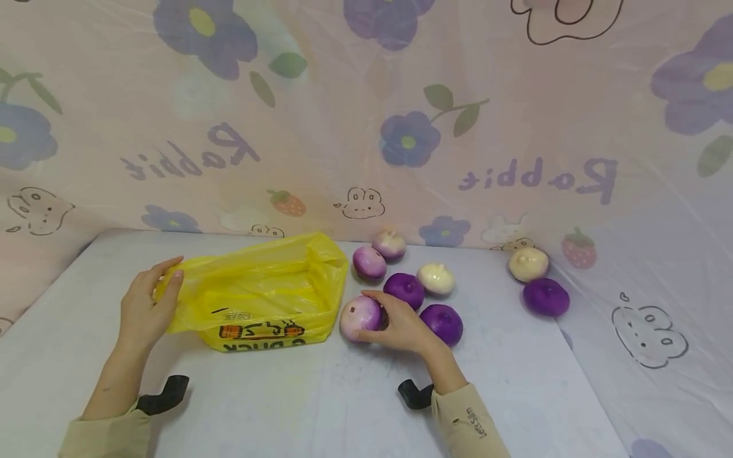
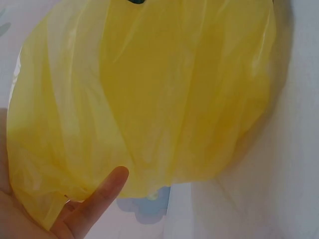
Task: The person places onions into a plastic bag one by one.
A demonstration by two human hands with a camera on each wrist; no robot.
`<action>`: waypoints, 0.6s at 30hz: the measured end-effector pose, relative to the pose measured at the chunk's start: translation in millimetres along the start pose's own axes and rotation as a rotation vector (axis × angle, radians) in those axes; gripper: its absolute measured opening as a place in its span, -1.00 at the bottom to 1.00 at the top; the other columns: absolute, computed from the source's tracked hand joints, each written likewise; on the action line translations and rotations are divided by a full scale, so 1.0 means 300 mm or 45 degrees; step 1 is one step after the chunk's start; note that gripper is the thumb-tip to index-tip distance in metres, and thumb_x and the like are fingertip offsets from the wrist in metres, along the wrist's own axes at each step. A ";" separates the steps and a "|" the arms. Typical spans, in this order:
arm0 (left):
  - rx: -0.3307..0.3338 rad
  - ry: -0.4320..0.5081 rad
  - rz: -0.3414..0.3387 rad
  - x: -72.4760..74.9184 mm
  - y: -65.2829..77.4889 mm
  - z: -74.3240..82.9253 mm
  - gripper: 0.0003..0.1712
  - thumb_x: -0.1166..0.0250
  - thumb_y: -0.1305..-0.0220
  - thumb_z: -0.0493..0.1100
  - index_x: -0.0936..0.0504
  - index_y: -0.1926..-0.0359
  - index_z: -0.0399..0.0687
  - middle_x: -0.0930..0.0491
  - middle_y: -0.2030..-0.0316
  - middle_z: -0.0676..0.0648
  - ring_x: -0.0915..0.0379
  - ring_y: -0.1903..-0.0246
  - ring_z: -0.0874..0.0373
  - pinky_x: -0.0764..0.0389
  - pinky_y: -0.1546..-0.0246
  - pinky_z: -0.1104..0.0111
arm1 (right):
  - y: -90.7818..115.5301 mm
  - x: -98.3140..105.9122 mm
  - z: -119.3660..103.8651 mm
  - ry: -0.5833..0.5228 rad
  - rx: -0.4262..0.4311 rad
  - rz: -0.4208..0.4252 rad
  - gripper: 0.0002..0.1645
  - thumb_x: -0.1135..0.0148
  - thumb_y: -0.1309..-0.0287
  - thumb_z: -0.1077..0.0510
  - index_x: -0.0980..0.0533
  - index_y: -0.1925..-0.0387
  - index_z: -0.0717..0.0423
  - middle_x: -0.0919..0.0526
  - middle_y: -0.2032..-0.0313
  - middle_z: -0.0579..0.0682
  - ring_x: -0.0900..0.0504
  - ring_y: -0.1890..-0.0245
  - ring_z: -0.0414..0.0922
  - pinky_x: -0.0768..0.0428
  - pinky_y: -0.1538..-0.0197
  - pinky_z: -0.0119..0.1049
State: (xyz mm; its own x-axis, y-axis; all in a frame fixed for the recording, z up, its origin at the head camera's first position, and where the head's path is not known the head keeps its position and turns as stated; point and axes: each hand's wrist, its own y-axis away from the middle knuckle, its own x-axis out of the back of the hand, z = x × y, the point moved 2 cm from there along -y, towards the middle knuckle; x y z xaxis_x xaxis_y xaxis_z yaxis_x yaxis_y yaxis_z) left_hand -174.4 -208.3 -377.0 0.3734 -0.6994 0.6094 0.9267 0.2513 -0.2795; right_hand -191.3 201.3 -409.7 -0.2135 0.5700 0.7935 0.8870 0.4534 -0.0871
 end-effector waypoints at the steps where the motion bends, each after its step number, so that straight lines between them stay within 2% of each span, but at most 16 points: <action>1: 0.007 0.000 -0.002 -0.001 0.000 -0.001 -0.50 0.07 -0.47 -0.02 -0.38 -0.32 -0.10 -0.32 -0.17 -0.41 -0.23 -0.16 -0.36 -0.22 -0.13 -0.28 | -0.001 -0.001 0.000 0.005 0.004 -0.001 -0.03 -0.42 0.11 -0.31 -0.36 -0.29 0.03 -0.52 -0.19 -0.06 -0.51 -0.15 -0.09 -0.47 -0.22 -0.03; 5: 0.033 0.007 -0.009 -0.003 0.002 -0.001 -0.49 0.08 -0.48 -0.02 -0.36 -0.33 -0.08 -0.31 -0.18 -0.41 -0.22 -0.17 -0.37 -0.22 -0.13 -0.28 | 0.000 0.008 -0.005 -0.019 -0.045 0.023 -0.04 -0.44 0.11 -0.28 -0.35 -0.30 -0.01 -0.52 -0.19 -0.05 -0.52 -0.14 -0.07 -0.47 -0.22 -0.02; 10: 0.018 0.010 0.005 -0.002 0.002 0.001 -0.50 0.07 -0.47 -0.02 -0.37 -0.33 -0.08 -0.33 -0.18 -0.40 -0.23 -0.17 -0.36 -0.23 -0.14 -0.28 | 0.003 0.040 -0.022 -0.189 -0.177 0.117 -0.03 -0.47 0.14 -0.24 -0.30 -0.32 -0.12 -0.48 -0.21 -0.03 -0.50 -0.14 -0.02 -0.45 -0.21 0.03; 15: -0.006 0.019 0.018 0.002 0.003 0.004 -0.50 0.06 -0.47 -0.03 -0.38 -0.33 -0.09 -0.34 -0.16 -0.40 -0.25 -0.15 -0.36 -0.25 -0.13 -0.27 | -0.003 0.067 -0.036 -0.263 -0.151 0.190 -0.02 -0.49 0.11 -0.15 -0.26 -0.35 -0.07 -0.42 -0.25 -0.02 -0.47 -0.16 -0.03 -0.48 -0.20 0.00; 18: -0.012 0.016 0.019 0.002 0.003 0.006 -0.50 0.06 -0.47 -0.03 -0.38 -0.33 -0.09 -0.34 -0.16 -0.40 -0.26 -0.14 -0.37 -0.25 -0.13 -0.27 | -0.009 0.076 -0.042 -0.253 -0.130 0.214 -0.02 -0.48 0.09 -0.13 -0.25 -0.36 -0.09 -0.41 -0.26 -0.03 -0.45 -0.18 -0.03 -0.46 -0.22 0.00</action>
State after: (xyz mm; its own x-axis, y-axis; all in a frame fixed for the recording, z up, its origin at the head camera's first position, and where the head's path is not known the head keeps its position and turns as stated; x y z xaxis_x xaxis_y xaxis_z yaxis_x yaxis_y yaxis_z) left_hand -173.3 -207.3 -375.5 0.3863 -0.7043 0.5956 0.9207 0.2550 -0.2955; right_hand -193.5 204.5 -383.8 -0.1271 0.7592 0.6383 0.9513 0.2755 -0.1383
